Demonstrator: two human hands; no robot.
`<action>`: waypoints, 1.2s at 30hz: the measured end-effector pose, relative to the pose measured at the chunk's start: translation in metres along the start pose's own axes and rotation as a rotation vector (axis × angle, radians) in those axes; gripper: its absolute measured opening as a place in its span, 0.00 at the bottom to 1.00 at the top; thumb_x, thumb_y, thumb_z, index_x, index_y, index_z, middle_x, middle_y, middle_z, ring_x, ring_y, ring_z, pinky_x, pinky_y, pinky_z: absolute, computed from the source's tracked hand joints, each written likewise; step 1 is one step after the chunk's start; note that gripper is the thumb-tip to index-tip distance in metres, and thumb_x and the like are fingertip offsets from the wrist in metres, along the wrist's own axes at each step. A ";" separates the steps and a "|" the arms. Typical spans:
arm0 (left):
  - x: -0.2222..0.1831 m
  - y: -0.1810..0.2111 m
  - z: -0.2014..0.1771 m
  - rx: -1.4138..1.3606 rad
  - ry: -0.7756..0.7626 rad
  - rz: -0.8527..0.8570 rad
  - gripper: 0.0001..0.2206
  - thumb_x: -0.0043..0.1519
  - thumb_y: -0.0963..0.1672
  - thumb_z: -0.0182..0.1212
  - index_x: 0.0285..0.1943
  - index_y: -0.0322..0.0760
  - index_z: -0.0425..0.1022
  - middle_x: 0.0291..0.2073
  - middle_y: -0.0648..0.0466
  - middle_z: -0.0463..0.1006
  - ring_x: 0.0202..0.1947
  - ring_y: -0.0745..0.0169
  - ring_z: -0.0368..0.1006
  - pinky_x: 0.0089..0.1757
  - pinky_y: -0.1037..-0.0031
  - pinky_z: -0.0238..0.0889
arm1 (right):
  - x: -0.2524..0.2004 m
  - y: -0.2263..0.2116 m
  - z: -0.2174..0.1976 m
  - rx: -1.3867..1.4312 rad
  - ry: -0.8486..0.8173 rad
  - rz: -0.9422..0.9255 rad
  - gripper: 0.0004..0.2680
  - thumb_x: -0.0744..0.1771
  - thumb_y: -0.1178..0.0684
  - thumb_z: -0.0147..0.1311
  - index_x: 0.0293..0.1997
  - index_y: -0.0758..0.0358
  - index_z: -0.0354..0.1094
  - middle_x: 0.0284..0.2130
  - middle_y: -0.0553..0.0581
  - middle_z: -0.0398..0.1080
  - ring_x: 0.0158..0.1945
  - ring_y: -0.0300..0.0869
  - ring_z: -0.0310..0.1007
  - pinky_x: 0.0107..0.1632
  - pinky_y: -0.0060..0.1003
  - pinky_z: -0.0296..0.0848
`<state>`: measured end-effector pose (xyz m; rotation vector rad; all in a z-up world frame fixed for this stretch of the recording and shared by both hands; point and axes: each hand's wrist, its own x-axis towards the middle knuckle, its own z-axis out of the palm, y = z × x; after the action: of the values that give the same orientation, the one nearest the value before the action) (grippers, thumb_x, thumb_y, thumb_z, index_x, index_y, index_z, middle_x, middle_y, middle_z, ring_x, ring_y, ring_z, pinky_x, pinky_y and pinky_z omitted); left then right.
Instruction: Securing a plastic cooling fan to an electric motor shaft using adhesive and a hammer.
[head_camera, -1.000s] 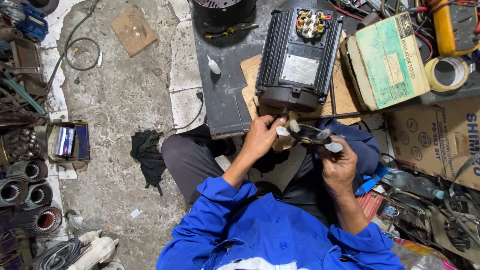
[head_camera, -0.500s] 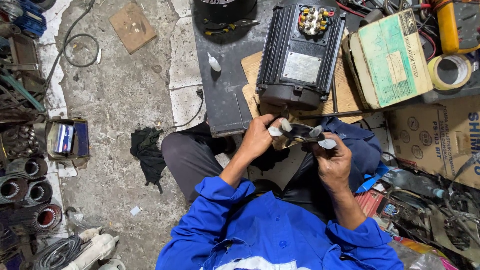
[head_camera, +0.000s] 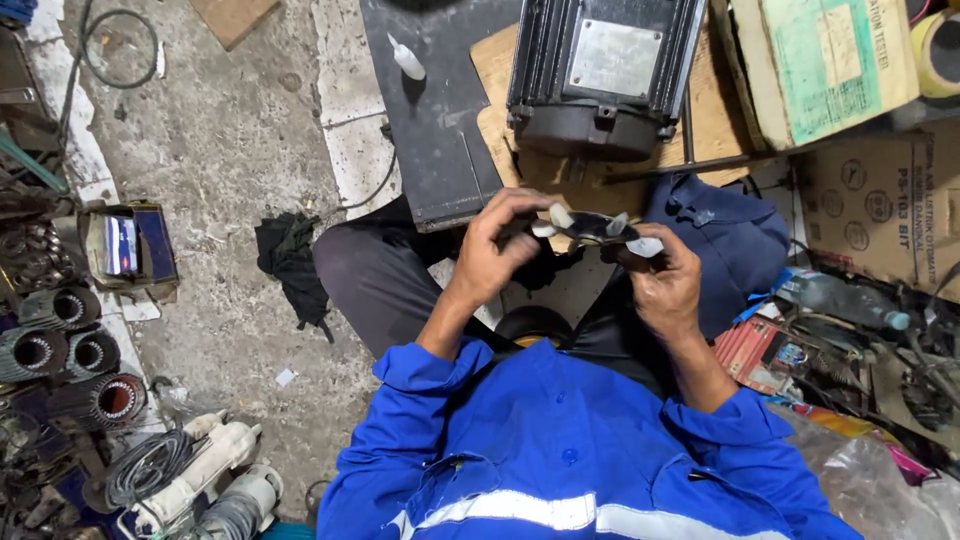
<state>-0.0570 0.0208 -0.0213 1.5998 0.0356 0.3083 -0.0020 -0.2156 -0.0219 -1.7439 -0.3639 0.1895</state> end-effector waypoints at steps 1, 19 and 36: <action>-0.002 -0.003 0.000 -0.001 0.000 -0.005 0.30 0.62 0.62 0.58 0.58 0.39 0.79 0.50 0.49 0.78 0.55 0.52 0.75 0.55 0.62 0.68 | 0.001 0.000 0.001 0.000 -0.001 0.005 0.06 0.66 0.67 0.61 0.44 0.73 0.69 0.37 0.67 0.75 0.45 0.45 0.74 0.49 0.48 0.73; 0.011 -0.009 0.006 -0.047 0.159 -0.053 0.09 0.59 0.42 0.73 0.46 0.37 0.81 0.40 0.52 0.83 0.46 0.58 0.81 0.49 0.65 0.71 | 0.020 -0.018 0.025 -0.146 0.036 0.010 0.08 0.67 0.59 0.66 0.49 0.66 0.75 0.37 0.64 0.76 0.47 0.47 0.77 0.50 0.47 0.74; 0.012 0.010 0.005 0.028 0.242 -0.239 0.16 0.58 0.47 0.75 0.49 0.34 0.80 0.32 0.49 0.81 0.37 0.68 0.74 0.43 0.67 0.72 | 0.022 -0.037 0.025 0.036 0.011 0.012 0.26 0.67 0.61 0.67 0.71 0.71 0.55 0.45 0.68 0.73 0.47 0.45 0.76 0.45 0.38 0.78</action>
<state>-0.0463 0.0178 -0.0097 1.5598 0.4156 0.3133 0.0051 -0.1789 0.0110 -1.7109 -0.3401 0.1943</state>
